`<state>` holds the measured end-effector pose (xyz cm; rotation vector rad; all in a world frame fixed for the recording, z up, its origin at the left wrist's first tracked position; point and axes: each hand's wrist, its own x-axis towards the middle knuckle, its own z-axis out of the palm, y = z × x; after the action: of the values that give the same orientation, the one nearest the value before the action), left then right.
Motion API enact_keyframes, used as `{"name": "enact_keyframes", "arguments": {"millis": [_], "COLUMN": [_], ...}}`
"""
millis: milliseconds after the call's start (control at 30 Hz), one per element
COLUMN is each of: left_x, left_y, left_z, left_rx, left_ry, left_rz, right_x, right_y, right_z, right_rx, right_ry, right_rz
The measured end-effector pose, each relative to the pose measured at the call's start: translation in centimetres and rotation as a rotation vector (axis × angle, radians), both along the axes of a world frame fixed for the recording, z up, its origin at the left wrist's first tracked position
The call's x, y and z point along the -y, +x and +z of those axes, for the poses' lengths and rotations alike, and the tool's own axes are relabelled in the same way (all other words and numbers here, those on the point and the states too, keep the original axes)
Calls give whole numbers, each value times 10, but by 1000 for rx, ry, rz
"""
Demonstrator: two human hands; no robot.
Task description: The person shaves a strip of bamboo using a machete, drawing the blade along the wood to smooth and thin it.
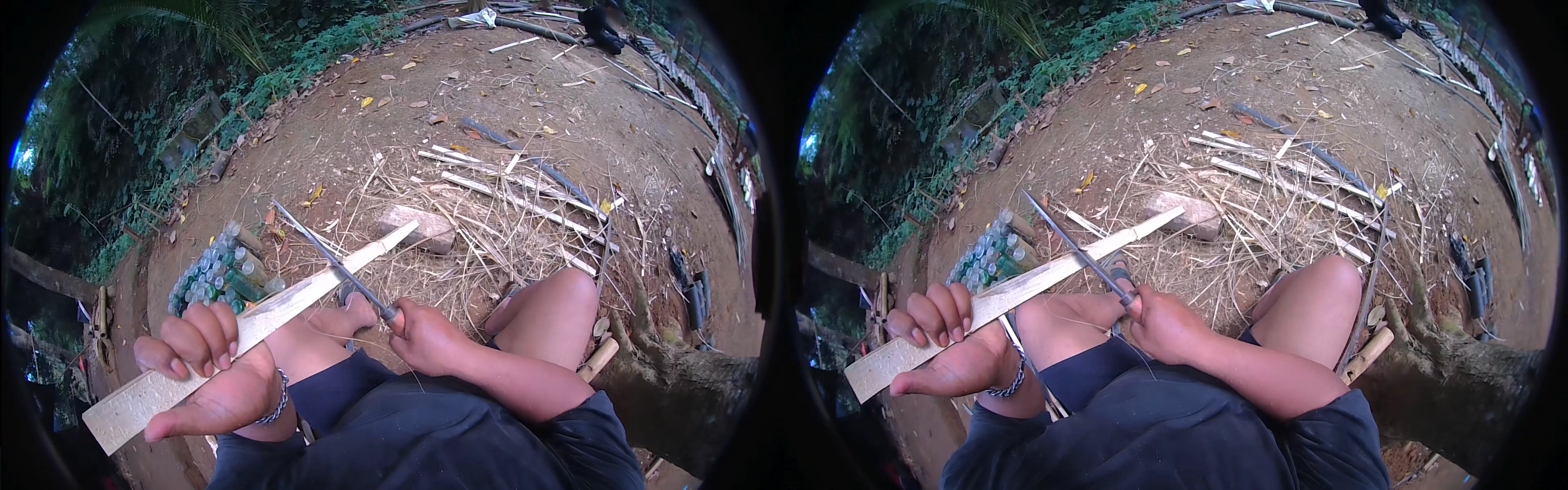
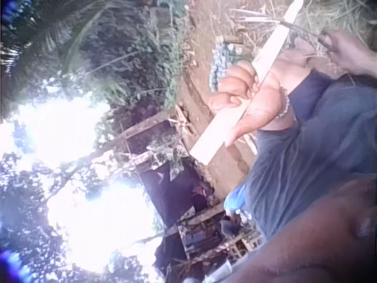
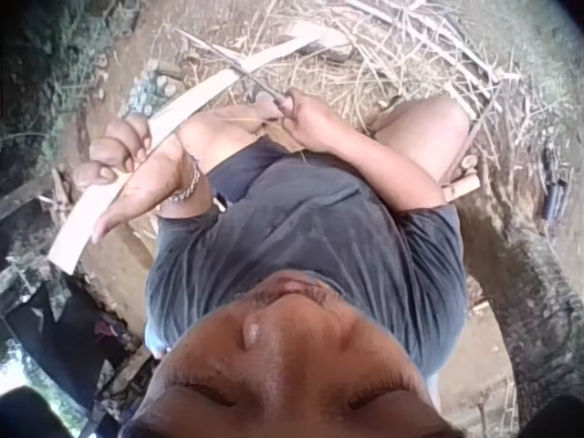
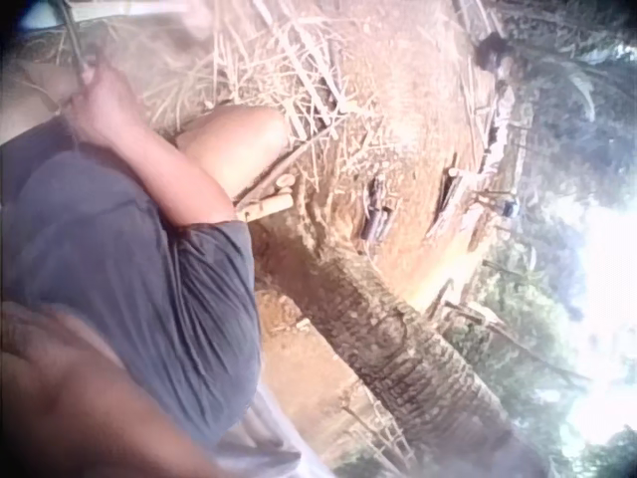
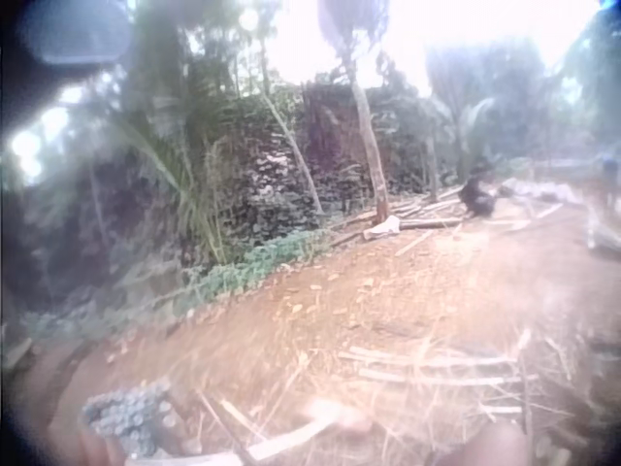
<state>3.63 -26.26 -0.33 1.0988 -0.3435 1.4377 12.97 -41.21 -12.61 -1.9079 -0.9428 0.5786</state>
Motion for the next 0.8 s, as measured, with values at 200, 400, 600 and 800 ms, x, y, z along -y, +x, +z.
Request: {"name": "enact_keyframes", "arguments": {"millis": [200,400,600,800], "left_x": [18,21,27,18], "left_y": [-4,-16,-9,-12], "left_z": [-9,-12,-9,-10], "left_rx": [-3,-30,-51,-10], "left_ry": [48,21,37,-47], "left_rz": [-53,16,-93,57], "right_x": [6,4,20,-11], "right_y": [-12,-6,36,-10], "right_z": [-17,4,-76,0], "right_rx": [30,-12,-14,77], "right_ry": [38,-63,-199,102], "right_rz": [26,-5,-94,70]}}
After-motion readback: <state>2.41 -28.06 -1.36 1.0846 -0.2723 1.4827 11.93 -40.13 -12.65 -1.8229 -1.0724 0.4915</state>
